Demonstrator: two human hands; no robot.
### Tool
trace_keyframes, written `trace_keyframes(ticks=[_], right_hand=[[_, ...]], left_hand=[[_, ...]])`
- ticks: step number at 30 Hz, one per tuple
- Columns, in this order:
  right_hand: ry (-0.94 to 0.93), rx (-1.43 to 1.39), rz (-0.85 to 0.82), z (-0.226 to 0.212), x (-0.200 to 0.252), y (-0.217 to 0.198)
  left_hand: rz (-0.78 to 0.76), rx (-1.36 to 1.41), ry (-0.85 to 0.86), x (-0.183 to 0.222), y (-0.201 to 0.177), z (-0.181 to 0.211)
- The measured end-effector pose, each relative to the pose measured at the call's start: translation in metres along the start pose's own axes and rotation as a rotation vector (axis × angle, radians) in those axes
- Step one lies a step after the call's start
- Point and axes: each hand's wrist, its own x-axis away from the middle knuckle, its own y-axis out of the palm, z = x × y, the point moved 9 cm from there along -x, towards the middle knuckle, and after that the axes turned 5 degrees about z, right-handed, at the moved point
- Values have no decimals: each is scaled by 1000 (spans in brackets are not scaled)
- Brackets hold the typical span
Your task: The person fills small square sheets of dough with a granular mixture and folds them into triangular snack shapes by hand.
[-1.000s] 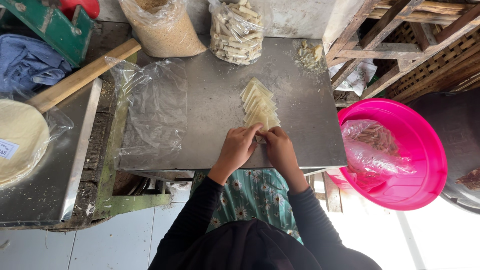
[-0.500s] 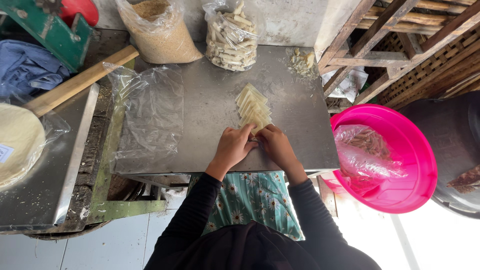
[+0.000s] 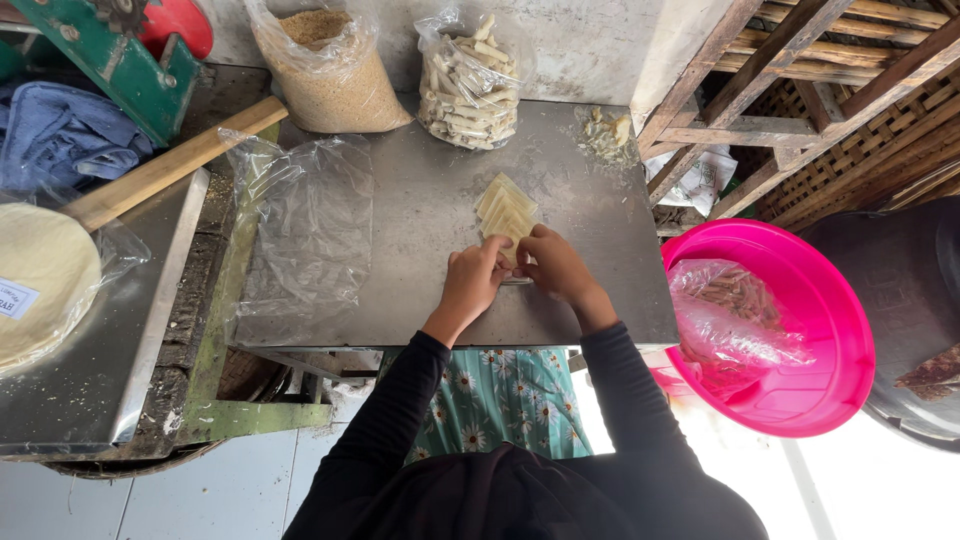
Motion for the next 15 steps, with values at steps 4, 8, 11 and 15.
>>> trace_keyframes(ticks=[4,8,11,15], right_hand=[[-101,-33,146,-6,28,-5],[-124,99,279,-8,45,-4],[-60,161,296,-4,41,1],[158,17,178,18,21,6]], left_hand=[[1,-88,120,10,-4,7],[1,-128,142,11,-2,7],[-16,-164,91,6,1,4],[-120,-78,-279,-5,10,-22]])
